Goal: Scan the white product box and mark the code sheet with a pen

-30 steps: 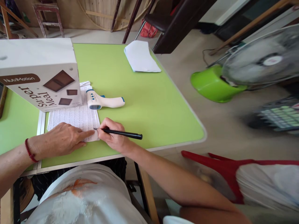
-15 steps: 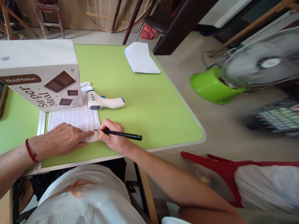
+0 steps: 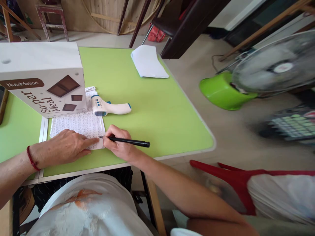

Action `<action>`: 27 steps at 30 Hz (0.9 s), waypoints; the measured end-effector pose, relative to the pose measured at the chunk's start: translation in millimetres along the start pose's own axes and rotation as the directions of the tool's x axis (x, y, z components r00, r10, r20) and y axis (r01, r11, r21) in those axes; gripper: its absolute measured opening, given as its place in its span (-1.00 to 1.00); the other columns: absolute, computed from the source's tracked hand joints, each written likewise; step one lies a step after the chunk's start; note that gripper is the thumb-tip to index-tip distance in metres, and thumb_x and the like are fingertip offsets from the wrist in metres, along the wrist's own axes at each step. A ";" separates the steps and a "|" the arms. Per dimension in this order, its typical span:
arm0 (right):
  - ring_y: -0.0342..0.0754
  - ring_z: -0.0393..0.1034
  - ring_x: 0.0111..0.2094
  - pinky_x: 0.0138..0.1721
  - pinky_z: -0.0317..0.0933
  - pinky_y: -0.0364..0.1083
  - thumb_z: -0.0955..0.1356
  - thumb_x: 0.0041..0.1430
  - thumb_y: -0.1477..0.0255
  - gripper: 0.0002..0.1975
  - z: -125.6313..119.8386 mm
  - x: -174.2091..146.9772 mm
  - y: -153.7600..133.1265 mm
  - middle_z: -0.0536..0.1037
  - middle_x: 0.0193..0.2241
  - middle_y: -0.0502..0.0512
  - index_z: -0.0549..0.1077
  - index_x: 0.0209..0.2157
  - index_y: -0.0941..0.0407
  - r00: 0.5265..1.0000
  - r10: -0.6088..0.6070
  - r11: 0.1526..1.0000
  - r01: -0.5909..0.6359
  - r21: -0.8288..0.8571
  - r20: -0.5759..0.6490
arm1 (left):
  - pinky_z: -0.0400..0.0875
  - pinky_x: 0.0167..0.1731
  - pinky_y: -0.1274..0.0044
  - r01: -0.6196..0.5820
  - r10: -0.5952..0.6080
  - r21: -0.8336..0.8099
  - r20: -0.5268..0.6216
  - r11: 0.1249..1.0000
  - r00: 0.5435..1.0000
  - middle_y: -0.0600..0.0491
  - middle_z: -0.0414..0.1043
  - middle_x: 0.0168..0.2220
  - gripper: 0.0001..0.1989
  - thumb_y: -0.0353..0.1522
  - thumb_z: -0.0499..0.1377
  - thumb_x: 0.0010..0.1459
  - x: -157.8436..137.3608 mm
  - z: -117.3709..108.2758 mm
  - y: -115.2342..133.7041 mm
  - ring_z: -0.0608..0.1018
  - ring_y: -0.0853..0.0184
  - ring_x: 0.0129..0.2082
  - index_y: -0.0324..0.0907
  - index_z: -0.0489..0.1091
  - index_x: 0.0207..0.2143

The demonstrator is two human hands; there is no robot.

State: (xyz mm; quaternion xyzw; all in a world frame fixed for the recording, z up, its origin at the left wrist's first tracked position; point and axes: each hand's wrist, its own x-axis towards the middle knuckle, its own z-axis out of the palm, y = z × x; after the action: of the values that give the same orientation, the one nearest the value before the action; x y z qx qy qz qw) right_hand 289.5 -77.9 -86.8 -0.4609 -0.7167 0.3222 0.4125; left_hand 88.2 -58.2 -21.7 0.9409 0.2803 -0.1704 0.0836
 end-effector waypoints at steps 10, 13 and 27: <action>-0.20 0.15 -0.64 -0.59 0.06 -0.18 0.28 0.04 0.46 -0.83 -1.1 -0.2 -0.7 0.32 -0.67 -0.10 0.21 -0.57 0.05 1.000 0.011 0.998 -0.012 -0.054 -0.015 | 0.22 -0.53 0.50 0.003 -0.003 -0.007 -0.009 1.000 1.000 -0.01 0.45 -0.45 -0.72 -0.39 0.03 0.31 -0.4 2.1 -1.5 0.53 0.19 -0.49 -0.15 0.32 0.05; -0.21 0.14 -0.65 -0.60 0.07 -0.18 0.28 0.04 0.46 -0.83 -1.0 -0.2 -0.9 0.30 -0.67 -0.11 0.20 -0.58 0.05 1.000 0.001 0.998 -0.003 -0.063 -0.022 | 0.22 -0.53 0.50 0.002 -0.002 -0.007 -0.009 1.000 1.000 -0.02 0.46 -0.44 -0.71 -0.40 0.02 0.31 0.1 0.8 -1.5 0.54 0.18 -0.48 -0.14 0.32 0.06; -0.20 0.14 -0.65 -0.59 0.06 -0.18 0.28 0.01 0.47 -0.83 -0.5 -0.3 -1.1 0.29 -0.68 -0.11 0.19 -0.58 0.04 1.000 0.009 0.999 -0.010 -0.040 -0.018 | 0.22 -0.54 0.49 0.003 -0.003 -0.007 -0.023 1.000 1.000 -0.02 0.44 -0.46 -0.72 -0.37 0.05 0.30 -0.1 1.9 -1.7 0.52 0.18 -0.50 -0.15 0.33 0.05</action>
State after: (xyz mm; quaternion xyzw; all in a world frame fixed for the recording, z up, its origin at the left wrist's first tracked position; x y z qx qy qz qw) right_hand 289.6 -78.5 -85.7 -0.4755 -0.7171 0.3054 0.4079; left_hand 86.6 -57.3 -23.6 0.9421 0.2834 -0.1589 0.0833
